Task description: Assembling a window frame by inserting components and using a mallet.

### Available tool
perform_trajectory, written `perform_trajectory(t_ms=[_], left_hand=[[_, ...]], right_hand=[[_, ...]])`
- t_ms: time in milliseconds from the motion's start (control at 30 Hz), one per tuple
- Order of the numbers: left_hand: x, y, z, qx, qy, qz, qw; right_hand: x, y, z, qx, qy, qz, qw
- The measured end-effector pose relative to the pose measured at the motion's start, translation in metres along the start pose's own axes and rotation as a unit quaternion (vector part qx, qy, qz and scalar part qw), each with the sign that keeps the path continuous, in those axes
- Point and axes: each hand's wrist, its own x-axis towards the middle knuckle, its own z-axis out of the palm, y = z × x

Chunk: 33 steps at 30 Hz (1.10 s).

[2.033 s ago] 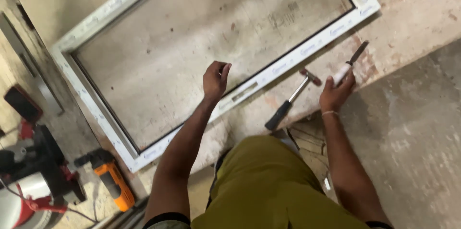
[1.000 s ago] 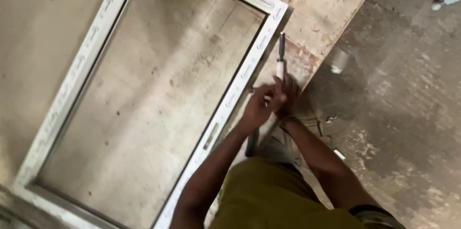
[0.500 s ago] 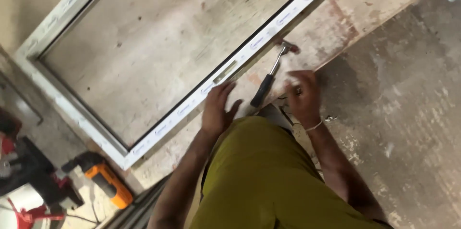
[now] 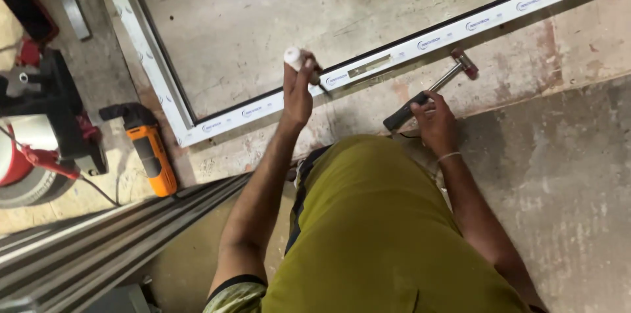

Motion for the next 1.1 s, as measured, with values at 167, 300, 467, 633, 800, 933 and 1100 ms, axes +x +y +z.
perform_trajectory(t_ms=[167,300,467,633,800,933,1100], left_hand=[[0.004,0.024,0.025,-0.062,-0.051,0.074,0.994],[0.010,0.010,0.036,-0.016,-0.045,0.072,0.996],[0.005,0.045,0.032,0.099,-0.077,0.096,0.987],[0.009,0.073,0.032,0.303,-0.122,0.144,0.934],[0.007,0.091,0.021,0.362,-0.158,0.203,0.896],[-0.008,0.046,-0.028,0.336,-0.099,0.176,0.920],[-0.041,-0.024,-0.069,0.464,-0.061,0.122,0.875]], right_hand=[[0.015,0.010,0.025,-0.114,0.006,-0.011,0.993],[0.018,0.008,0.024,-0.121,0.020,-0.015,0.992],[0.012,-0.005,0.019,-0.125,0.059,-0.039,0.990],[0.031,-0.093,0.042,-0.079,-0.081,-0.092,0.989],[0.093,-0.078,0.115,-0.225,-0.110,-0.336,0.908],[0.074,-0.122,0.104,-0.117,-0.178,-0.204,0.955],[0.068,-0.119,0.119,0.070,-0.178,-0.185,0.964]])
